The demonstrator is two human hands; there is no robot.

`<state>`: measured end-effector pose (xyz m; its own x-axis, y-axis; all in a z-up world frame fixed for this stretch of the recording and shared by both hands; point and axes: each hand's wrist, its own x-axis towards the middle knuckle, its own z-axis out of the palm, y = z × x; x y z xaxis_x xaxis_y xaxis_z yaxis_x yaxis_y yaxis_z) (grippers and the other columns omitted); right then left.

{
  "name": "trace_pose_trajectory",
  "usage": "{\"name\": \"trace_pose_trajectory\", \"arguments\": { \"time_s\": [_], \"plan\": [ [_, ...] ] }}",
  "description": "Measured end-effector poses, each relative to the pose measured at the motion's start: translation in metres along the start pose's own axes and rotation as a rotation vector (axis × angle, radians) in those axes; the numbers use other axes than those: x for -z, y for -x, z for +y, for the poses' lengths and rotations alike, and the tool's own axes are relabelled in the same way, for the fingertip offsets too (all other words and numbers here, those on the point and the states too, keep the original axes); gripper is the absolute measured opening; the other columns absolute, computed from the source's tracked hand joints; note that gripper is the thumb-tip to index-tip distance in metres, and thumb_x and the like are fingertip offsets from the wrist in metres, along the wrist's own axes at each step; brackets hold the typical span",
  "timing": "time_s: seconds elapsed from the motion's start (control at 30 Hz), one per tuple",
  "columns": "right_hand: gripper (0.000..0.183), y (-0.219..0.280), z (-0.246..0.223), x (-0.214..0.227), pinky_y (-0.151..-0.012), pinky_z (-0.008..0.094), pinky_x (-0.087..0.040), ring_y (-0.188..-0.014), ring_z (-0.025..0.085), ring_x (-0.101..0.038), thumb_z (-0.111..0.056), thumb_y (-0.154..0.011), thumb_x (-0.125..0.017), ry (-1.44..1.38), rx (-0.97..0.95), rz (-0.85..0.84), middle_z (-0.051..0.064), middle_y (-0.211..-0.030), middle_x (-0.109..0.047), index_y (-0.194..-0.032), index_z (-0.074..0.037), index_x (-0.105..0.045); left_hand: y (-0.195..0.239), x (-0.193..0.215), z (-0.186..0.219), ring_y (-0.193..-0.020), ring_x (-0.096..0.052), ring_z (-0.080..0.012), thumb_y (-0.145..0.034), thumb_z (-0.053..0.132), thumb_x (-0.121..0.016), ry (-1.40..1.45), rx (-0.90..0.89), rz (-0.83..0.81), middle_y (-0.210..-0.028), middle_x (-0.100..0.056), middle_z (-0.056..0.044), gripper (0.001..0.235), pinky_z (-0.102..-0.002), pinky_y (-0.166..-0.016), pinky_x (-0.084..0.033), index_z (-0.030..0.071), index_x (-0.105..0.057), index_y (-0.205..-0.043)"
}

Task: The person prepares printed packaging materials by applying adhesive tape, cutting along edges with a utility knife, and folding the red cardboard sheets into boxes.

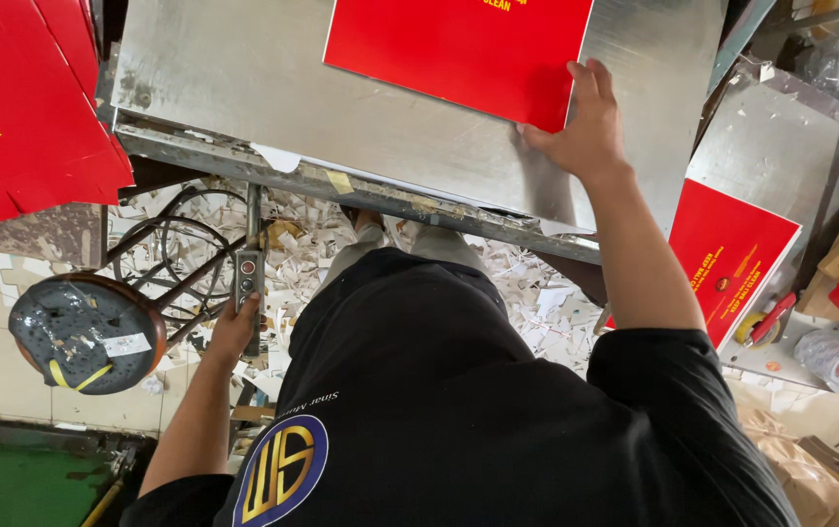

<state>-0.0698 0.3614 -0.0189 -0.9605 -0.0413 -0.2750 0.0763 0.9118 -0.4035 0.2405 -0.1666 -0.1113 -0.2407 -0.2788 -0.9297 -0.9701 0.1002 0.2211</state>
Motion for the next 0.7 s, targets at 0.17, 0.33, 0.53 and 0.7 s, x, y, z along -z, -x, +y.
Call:
{"name": "trace_pose_trajectory", "arguments": {
  "time_s": [0.17,0.33,0.53,0.7],
  "plan": [
    [0.091,0.012,0.002,-0.016,-0.084,0.047,-0.060,-0.113,0.038,-0.066,-0.028,-0.079,-0.096,-0.224,0.096,0.178,0.024,-0.135,-0.058,-0.147,-0.002,-0.041,-0.003,-0.005,0.000,-0.089,-0.067,-0.0266,-0.097,0.050,-0.053,0.031,0.068,-0.011,-0.105,-0.069,-0.016,0.062,-0.042,-0.085,-0.045,0.013,-0.045,-0.146],
    [0.093,0.010,-0.019,0.002,-0.103,0.039,-0.055,-0.131,0.030,-0.058,-0.022,-0.075,-0.095,-0.381,-0.073,0.129,0.019,-0.138,-0.063,-0.148,-0.007,-0.038,-0.016,-0.004,-0.013,-0.088,-0.066,-0.0304,-0.102,0.040,-0.045,0.079,0.003,-0.026,-0.101,-0.068,-0.018,0.050,-0.043,-0.081,-0.047,0.009,-0.054,-0.140],
    [0.114,-0.019,-0.006,0.017,-0.119,0.057,-0.037,-0.152,0.037,-0.030,-0.016,-0.070,-0.098,-0.451,0.097,-0.065,0.021,-0.162,-0.035,-0.158,-0.006,-0.026,-0.022,-0.003,-0.019,-0.087,-0.061,-0.0323,-0.105,0.036,-0.039,0.102,-0.031,-0.064,-0.100,-0.065,-0.022,0.044,-0.044,-0.076,-0.048,0.004,-0.050,-0.134],
    [0.120,-0.023,-0.041,0.047,-0.112,0.059,-0.036,-0.149,0.040,-0.030,-0.027,-0.067,-0.094,-0.089,0.051,-0.266,0.015,-0.166,-0.028,-0.162,-0.016,-0.021,-0.024,-0.007,-0.024,-0.087,-0.062,-0.0309,-0.102,0.031,-0.040,0.174,-0.041,-0.027,-0.097,-0.066,-0.022,0.032,-0.041,-0.075,-0.053,0.007,-0.052,-0.118]
  ]
}}
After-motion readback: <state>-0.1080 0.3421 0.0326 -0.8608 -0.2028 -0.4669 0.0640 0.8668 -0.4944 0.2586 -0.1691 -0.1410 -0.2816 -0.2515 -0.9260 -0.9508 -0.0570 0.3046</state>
